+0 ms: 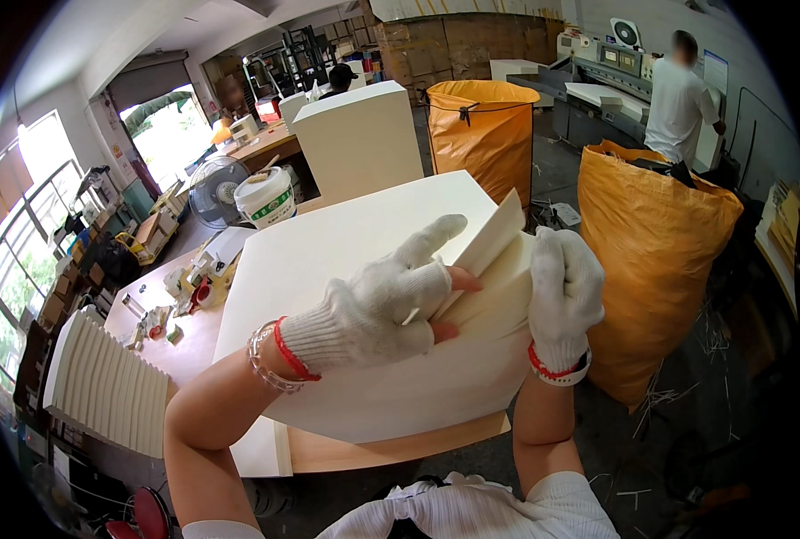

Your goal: The person puts on gloves and separates individual sheets of paper from a large stack, transferring them one by one to a new stack on the table.

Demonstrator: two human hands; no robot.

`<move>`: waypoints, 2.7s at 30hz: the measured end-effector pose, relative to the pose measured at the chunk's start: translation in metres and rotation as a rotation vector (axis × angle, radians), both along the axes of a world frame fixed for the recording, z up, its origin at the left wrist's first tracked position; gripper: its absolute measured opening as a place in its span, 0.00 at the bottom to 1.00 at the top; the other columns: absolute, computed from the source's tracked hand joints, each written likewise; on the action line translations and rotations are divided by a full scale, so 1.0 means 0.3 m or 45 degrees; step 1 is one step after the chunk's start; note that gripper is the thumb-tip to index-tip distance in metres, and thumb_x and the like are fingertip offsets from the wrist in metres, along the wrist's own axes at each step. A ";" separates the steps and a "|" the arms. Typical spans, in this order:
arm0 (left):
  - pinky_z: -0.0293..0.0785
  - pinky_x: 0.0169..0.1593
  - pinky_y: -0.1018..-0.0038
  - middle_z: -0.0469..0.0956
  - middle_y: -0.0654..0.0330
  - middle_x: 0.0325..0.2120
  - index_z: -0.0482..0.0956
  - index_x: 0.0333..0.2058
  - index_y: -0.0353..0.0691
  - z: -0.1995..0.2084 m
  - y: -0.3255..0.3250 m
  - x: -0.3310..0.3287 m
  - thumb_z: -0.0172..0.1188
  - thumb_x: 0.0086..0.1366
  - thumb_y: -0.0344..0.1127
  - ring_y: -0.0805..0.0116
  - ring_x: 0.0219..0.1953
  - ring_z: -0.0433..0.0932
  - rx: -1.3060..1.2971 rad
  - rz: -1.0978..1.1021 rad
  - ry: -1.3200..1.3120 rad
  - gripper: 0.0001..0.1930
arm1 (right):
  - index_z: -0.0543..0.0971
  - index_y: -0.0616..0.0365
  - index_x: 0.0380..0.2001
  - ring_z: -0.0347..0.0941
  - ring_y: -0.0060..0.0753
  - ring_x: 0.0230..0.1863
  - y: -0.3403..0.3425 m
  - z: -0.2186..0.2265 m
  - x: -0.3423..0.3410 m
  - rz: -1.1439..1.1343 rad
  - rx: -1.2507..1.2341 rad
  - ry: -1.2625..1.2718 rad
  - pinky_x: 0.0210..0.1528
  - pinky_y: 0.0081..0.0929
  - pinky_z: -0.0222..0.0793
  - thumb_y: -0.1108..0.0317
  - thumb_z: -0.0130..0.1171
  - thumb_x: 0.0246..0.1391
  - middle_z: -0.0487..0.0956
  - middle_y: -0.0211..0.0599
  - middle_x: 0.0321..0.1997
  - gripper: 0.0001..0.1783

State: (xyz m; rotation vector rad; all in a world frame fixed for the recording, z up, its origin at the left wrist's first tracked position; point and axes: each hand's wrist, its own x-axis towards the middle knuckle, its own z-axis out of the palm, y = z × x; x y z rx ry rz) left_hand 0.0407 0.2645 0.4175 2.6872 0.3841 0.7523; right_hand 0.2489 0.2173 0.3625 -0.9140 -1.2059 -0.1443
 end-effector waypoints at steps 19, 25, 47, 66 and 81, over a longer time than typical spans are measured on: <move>0.77 0.48 0.67 0.69 0.40 0.59 0.73 0.37 0.37 -0.010 0.018 -0.003 0.71 0.47 0.20 0.45 0.50 0.79 0.230 -0.094 0.021 0.19 | 0.75 0.69 0.24 0.69 0.37 0.24 0.000 -0.002 -0.001 0.019 0.004 -0.002 0.30 0.33 0.66 0.78 0.58 0.58 0.74 0.42 0.22 0.08; 0.77 0.49 0.67 0.66 0.38 0.60 0.73 0.32 0.37 0.039 -0.038 0.018 0.70 0.48 0.20 0.43 0.51 0.78 -0.006 0.066 0.120 0.15 | 0.76 0.70 0.25 0.71 0.37 0.25 0.004 -0.014 0.007 -0.034 -0.048 0.015 0.30 0.33 0.66 0.78 0.58 0.58 0.75 0.43 0.23 0.08; 0.75 0.53 0.65 0.62 0.40 0.64 0.67 0.29 0.42 0.013 -0.007 0.004 0.75 0.45 0.25 0.47 0.53 0.78 0.032 0.021 0.069 0.21 | 0.76 0.70 0.26 0.73 0.41 0.27 -0.005 -0.014 0.012 -0.021 -0.092 0.007 0.35 0.34 0.70 0.76 0.58 0.58 0.76 0.44 0.24 0.08; 0.78 0.48 0.68 0.65 0.42 0.62 0.75 0.43 0.46 0.017 -0.021 0.007 0.72 0.48 0.22 0.46 0.51 0.78 0.080 0.074 0.103 0.23 | 0.75 0.70 0.24 0.70 0.36 0.25 -0.003 -0.010 0.002 0.001 -0.041 0.051 0.31 0.32 0.65 0.76 0.57 0.60 0.73 0.42 0.22 0.10; 0.77 0.48 0.69 0.68 0.44 0.61 0.79 0.42 0.41 0.058 -0.031 0.019 0.66 0.51 0.20 0.48 0.50 0.78 -0.160 0.054 0.202 0.18 | 0.76 0.70 0.26 0.73 0.39 0.27 -0.004 -0.018 0.004 -0.029 -0.071 0.071 0.34 0.34 0.69 0.76 0.58 0.59 0.76 0.44 0.24 0.09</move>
